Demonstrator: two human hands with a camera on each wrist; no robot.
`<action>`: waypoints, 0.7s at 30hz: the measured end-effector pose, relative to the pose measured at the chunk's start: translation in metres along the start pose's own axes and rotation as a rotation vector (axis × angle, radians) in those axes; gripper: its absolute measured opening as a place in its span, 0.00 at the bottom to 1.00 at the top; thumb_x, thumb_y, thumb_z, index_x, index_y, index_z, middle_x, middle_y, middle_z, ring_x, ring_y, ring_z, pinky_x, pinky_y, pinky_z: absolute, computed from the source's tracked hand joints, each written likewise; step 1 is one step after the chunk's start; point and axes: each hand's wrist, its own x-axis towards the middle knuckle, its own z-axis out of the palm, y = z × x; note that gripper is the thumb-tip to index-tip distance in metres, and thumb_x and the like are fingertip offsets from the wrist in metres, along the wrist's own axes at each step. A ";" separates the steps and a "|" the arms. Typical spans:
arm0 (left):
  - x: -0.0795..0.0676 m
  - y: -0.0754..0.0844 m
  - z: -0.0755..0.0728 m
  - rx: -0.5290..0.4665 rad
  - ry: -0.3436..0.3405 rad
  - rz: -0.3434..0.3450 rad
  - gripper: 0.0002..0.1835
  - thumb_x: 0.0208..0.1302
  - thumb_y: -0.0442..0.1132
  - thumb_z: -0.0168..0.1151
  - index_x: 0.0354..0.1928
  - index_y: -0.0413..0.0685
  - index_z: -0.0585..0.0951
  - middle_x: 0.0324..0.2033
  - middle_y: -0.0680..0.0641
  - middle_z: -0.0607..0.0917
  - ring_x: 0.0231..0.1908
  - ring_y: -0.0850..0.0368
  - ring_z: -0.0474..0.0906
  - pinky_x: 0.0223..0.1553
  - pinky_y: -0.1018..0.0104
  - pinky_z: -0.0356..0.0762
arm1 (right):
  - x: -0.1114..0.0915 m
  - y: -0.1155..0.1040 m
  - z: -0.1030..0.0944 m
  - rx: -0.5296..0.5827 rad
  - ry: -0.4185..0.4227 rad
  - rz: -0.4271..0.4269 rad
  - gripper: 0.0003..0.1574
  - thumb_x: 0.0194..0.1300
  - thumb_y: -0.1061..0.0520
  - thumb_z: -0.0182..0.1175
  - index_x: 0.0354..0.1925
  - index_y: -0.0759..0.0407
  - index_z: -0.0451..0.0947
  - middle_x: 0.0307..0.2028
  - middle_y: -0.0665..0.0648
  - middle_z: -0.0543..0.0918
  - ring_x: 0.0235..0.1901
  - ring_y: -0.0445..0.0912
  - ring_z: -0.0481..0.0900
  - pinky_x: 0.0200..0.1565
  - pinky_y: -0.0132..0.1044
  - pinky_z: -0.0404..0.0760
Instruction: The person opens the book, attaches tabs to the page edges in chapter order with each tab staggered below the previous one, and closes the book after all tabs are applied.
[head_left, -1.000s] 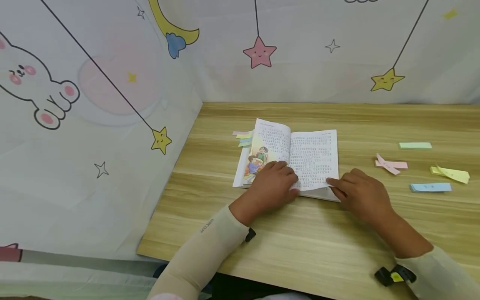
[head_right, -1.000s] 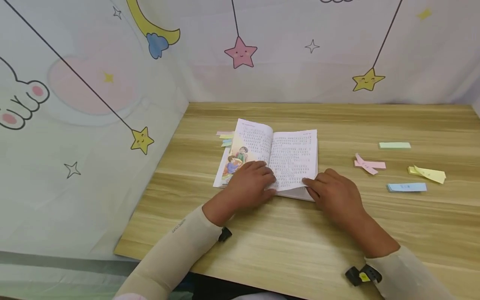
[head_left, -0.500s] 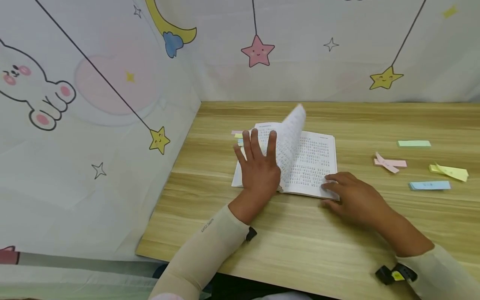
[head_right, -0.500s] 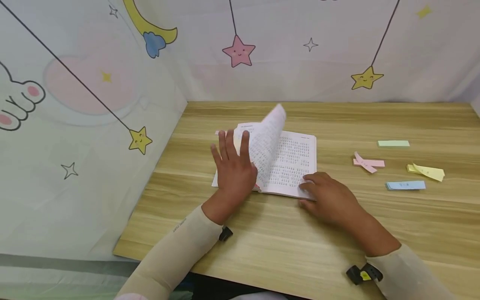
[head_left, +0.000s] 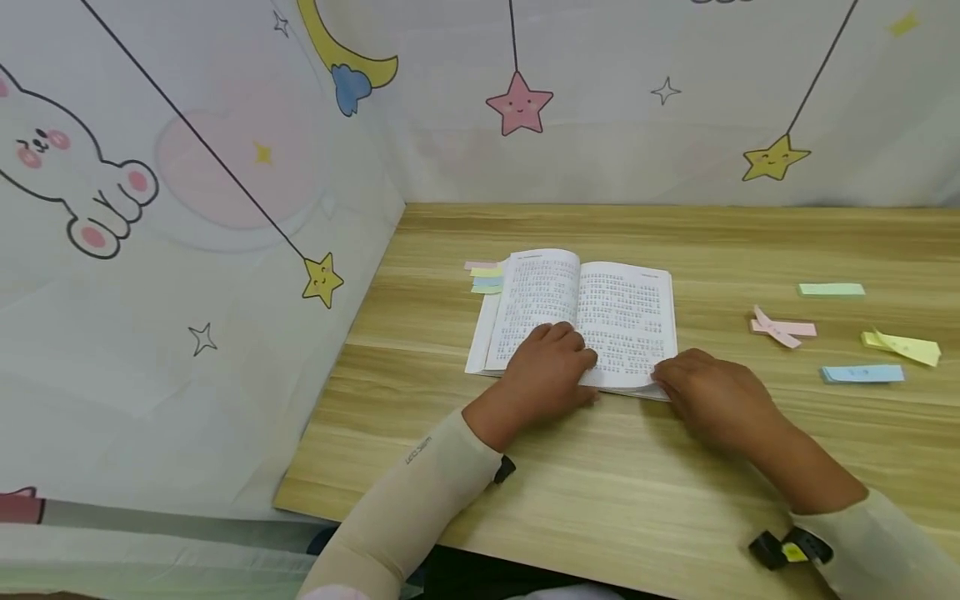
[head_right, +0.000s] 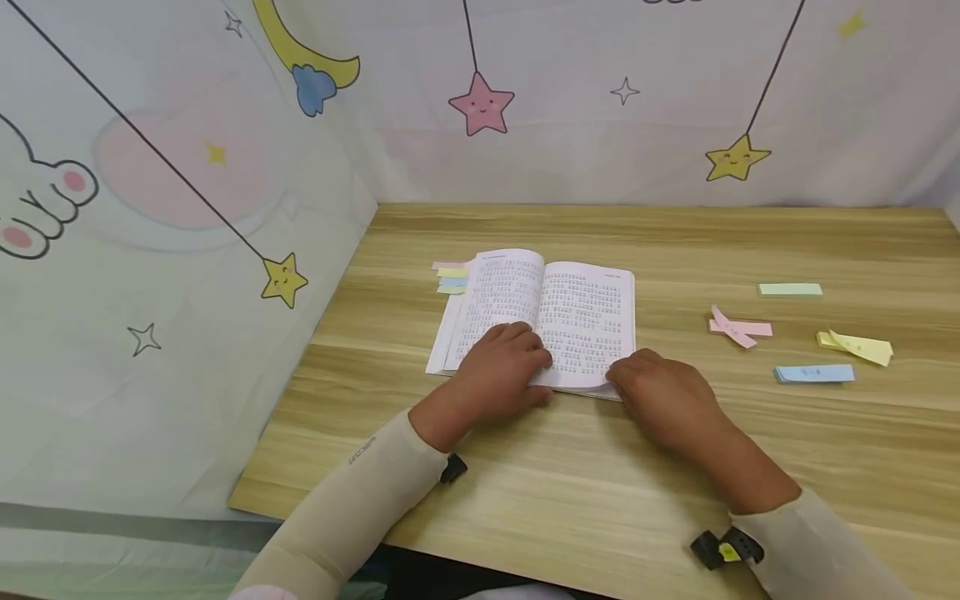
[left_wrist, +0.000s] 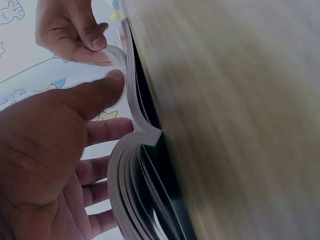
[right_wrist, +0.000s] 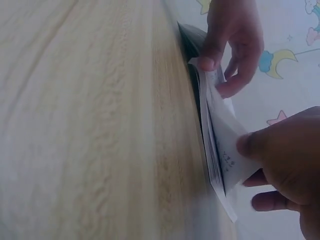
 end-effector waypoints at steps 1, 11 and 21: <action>0.000 0.000 0.000 -0.005 0.000 -0.005 0.21 0.58 0.65 0.57 0.44 0.61 0.79 0.43 0.57 0.74 0.54 0.57 0.63 0.59 0.58 0.55 | 0.000 0.000 0.000 -0.011 0.031 -0.011 0.07 0.59 0.57 0.63 0.39 0.55 0.80 0.36 0.50 0.82 0.40 0.47 0.78 0.33 0.44 0.78; 0.007 0.001 0.003 -0.037 0.087 -0.100 0.19 0.65 0.53 0.52 0.56 0.58 0.75 0.42 0.55 0.78 0.49 0.57 0.70 0.51 0.59 0.66 | -0.002 0.004 -0.002 0.002 0.331 -0.057 0.22 0.63 0.43 0.57 0.43 0.61 0.77 0.48 0.57 0.77 0.49 0.52 0.74 0.30 0.45 0.77; 0.007 -0.007 -0.002 0.060 0.507 -0.388 0.47 0.54 0.38 0.63 0.73 0.55 0.48 0.66 0.34 0.54 0.66 0.37 0.52 0.61 0.47 0.56 | -0.006 0.009 0.003 -0.032 0.185 -0.071 0.19 0.56 0.55 0.64 0.47 0.57 0.80 0.50 0.57 0.77 0.53 0.54 0.70 0.42 0.48 0.76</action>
